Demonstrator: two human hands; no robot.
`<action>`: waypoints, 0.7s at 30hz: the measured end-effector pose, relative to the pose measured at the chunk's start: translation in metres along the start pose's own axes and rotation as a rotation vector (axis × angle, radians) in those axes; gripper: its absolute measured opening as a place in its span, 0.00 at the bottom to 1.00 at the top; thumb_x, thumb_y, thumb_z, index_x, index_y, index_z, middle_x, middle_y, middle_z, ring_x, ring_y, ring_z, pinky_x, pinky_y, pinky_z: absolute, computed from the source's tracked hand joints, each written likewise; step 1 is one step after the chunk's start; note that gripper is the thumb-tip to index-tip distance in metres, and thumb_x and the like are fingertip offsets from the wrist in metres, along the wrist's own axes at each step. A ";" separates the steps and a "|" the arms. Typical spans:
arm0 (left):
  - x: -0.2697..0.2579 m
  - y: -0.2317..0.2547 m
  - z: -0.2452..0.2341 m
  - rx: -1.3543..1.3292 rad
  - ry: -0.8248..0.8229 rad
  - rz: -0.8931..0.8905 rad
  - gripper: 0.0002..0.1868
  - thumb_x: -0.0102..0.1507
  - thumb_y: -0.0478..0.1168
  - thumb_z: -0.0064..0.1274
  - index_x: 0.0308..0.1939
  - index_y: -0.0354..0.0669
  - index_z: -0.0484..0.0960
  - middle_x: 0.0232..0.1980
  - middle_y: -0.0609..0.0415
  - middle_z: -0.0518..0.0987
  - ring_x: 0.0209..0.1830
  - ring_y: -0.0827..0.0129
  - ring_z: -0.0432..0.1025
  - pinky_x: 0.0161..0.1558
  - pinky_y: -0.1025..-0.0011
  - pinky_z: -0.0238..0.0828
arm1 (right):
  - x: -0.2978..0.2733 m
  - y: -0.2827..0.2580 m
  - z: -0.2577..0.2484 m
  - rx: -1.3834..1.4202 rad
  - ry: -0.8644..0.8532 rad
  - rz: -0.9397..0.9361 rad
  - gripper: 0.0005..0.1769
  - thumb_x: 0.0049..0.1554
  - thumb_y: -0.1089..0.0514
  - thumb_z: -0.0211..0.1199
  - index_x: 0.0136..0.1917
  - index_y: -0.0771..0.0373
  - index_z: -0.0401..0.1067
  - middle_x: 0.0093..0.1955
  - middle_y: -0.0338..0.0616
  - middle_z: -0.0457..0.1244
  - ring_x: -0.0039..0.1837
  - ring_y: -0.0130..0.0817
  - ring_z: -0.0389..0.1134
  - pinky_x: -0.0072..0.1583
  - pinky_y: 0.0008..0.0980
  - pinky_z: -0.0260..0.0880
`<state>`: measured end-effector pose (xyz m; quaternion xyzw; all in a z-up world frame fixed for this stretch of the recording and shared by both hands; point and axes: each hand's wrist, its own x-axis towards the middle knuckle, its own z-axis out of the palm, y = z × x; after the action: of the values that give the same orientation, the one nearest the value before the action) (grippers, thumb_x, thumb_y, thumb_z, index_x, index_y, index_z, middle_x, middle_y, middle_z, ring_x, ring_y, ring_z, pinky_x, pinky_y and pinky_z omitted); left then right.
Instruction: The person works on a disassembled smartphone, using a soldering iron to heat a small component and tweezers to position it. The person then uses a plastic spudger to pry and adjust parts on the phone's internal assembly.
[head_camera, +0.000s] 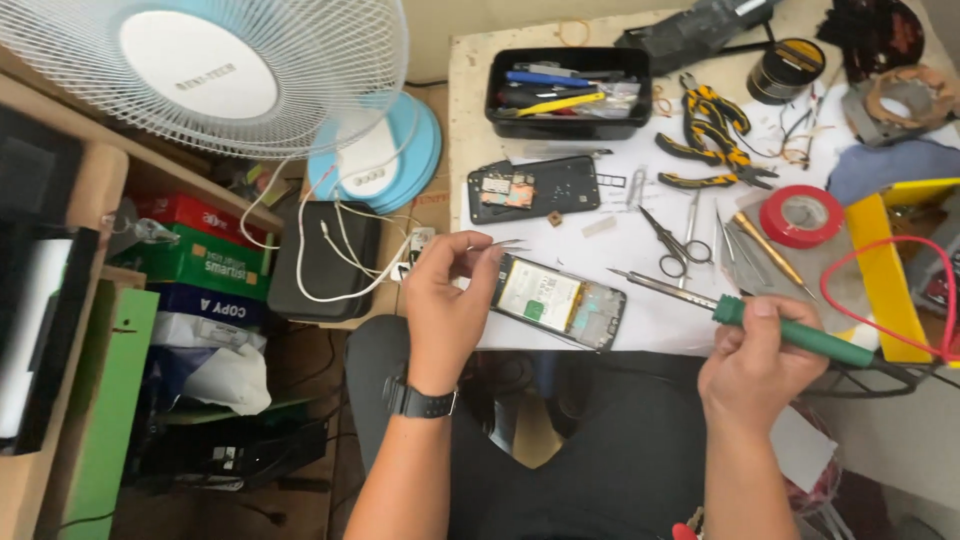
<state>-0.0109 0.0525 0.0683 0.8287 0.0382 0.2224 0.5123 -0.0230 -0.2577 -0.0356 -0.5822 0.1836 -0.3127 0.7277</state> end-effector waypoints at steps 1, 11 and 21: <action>-0.003 0.001 0.005 -0.002 -0.006 -0.002 0.03 0.73 0.39 0.66 0.50 0.49 0.90 0.45 0.60 0.84 0.40 0.74 0.79 0.50 0.71 0.78 | 0.000 -0.002 -0.001 -0.005 0.005 0.001 0.10 0.73 0.57 0.65 0.50 0.57 0.69 0.37 0.38 0.56 0.31 0.24 0.54 0.36 0.29 0.54; -0.017 -0.010 0.057 -0.727 -0.213 -0.460 0.13 0.78 0.45 0.51 0.61 0.44 0.69 0.57 0.31 0.90 0.45 0.57 0.88 0.52 0.65 0.91 | -0.002 -0.011 0.003 0.004 -0.004 0.011 0.09 0.71 0.57 0.64 0.48 0.57 0.69 0.43 0.40 0.62 0.33 0.23 0.53 0.37 0.26 0.55; -0.030 -0.014 0.062 -0.142 -0.270 0.040 0.07 0.77 0.37 0.59 0.55 0.41 0.92 0.58 0.53 0.91 0.51 0.65 0.85 0.49 0.68 0.83 | -0.004 -0.007 0.003 -0.004 -0.034 -0.044 0.12 0.72 0.54 0.67 0.49 0.57 0.68 0.40 0.41 0.60 0.32 0.23 0.53 0.37 0.26 0.55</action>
<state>-0.0105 -0.0018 0.0230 0.8133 -0.0635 0.1211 0.5656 -0.0256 -0.2541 -0.0281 -0.5927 0.1591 -0.3184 0.7225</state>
